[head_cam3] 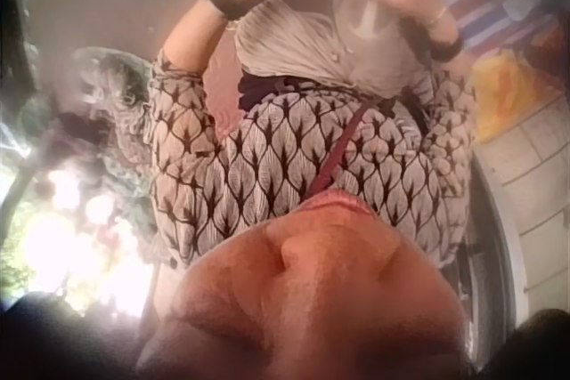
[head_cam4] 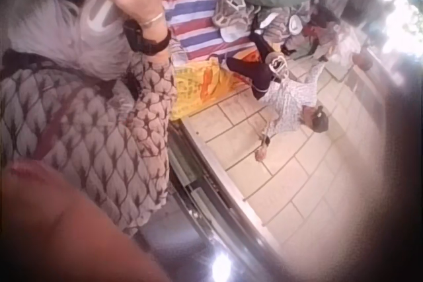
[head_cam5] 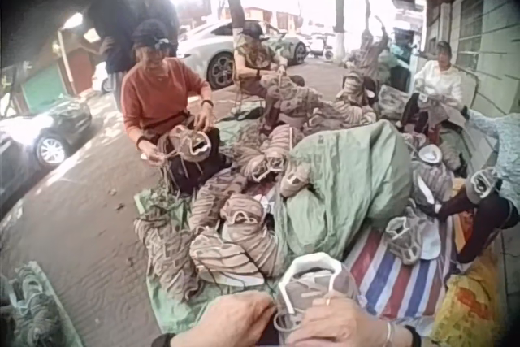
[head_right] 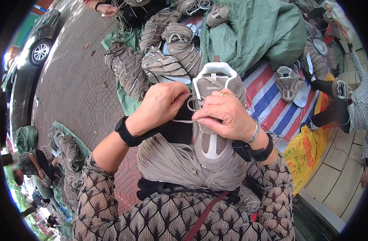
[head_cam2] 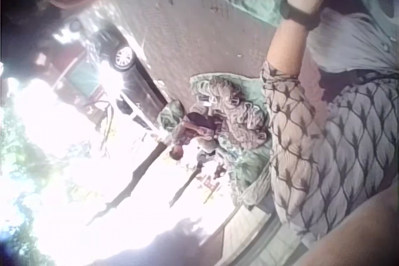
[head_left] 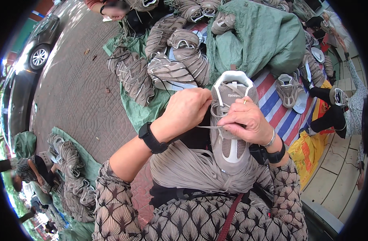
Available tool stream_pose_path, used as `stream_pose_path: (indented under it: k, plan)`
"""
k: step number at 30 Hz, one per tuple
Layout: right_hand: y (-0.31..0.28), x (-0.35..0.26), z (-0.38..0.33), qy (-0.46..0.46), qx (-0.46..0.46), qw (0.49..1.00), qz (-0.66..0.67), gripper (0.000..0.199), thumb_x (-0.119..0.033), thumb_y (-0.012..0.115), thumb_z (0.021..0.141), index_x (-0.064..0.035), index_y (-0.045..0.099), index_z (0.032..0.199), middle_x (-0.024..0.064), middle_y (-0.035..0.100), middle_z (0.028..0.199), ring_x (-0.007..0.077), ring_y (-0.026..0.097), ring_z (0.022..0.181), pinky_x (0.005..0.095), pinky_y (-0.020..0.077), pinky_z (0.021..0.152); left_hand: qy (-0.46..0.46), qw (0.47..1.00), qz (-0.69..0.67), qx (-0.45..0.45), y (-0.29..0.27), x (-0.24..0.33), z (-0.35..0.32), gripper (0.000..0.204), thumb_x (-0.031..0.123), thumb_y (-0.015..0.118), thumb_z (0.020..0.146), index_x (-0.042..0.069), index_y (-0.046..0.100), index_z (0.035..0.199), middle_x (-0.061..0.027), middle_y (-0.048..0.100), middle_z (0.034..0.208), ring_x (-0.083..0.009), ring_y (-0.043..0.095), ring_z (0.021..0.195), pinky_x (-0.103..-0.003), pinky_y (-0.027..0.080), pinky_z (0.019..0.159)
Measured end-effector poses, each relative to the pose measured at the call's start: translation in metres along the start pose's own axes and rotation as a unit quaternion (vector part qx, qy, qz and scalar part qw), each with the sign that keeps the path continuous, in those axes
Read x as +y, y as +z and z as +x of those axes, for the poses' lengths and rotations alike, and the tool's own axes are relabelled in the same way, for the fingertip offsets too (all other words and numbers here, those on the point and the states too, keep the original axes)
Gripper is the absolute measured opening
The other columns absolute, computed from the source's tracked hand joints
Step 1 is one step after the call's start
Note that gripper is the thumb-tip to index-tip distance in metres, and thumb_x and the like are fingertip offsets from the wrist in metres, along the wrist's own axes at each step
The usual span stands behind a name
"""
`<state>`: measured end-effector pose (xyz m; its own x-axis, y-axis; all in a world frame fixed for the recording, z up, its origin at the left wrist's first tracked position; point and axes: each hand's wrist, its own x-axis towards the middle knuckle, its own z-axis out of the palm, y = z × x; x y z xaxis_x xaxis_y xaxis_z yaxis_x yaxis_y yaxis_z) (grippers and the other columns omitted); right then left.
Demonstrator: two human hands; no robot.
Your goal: The person sits on a sidewalk and laces a beige Reebok sneaker. They thread the laces through the eyelets, pull them tight, and tie a knot. The person repeats this process on multiple shoes, handling them one at a time.
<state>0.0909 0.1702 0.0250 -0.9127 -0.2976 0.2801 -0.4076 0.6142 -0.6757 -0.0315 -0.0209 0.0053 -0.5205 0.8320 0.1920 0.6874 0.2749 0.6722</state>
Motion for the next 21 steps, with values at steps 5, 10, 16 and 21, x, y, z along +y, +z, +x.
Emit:
stream_pose_path:
  k: [5, 10, 16, 21]
  plan:
    - [0.002, 0.001, -0.004, -0.007, 0.011, 1.0, 0.001, 0.01, -0.013, 0.073, 0.076, -0.015, 0.072, 0.085, -0.002, 0.056, 0.071, 0.0177, 0.053, 0.071, 0.0306, 0.0348, 0.071, -0.01, 0.997, 0.075, -0.001, 0.01, 0.01, 0.004, 0.014, 0.012, 0.059, 0.087, 0.0, 0.055, 0.08, -0.0177, 0.061, 0.074, -0.0381, 0.063, 0.07, -0.046, 0.049, 0.06]
    - [0.002, 0.001, -0.009, -0.006, 0.019, 1.0, -0.001, 0.008, -0.013, 0.073, 0.078, -0.0147, 0.072, 0.085, -0.0018, 0.056, 0.071, 0.0175, 0.053, 0.072, 0.0307, 0.035, 0.072, 0.015, 0.988, 0.149, 0.038, 0.024, 0.03, 0.009, 0.01, 0.011, 0.06, 0.085, 0.004, 0.054, 0.082, -0.0142, 0.06, 0.074, -0.0357, 0.063, 0.066, -0.045, 0.049, 0.056]
    - [0.002, 0.003, -0.008, 0.004, 0.029, 0.999, 0.012, 0.006, -0.014, 0.073, 0.079, -0.0144, 0.072, 0.085, -0.0016, 0.058, 0.073, 0.0168, 0.054, 0.074, 0.03, 0.0353, 0.073, 0.078, 0.982, 0.17, -0.014, 0.013, 0.014, 0.014, 0.014, 0.016, 0.065, 0.084, 0.006, 0.056, 0.082, -0.0104, 0.06, 0.071, -0.0308, 0.064, 0.064, -0.042, 0.05, 0.057]
    - [0.0, 0.001, -0.009, 0.003, 0.034, 0.999, 0.014, 0.006, -0.014, 0.072, 0.08, -0.0141, 0.072, 0.086, -0.0016, 0.058, 0.073, 0.0163, 0.055, 0.074, 0.0298, 0.0358, 0.074, 0.271, 0.949, 0.163, -0.003, -0.028, 0.007, 0.05, 0.03, 0.028, 0.08, 0.073, 0.013, 0.061, 0.091, -0.0022, 0.058, 0.092, -0.0237, 0.056, 0.096, -0.04, 0.04, 0.09]
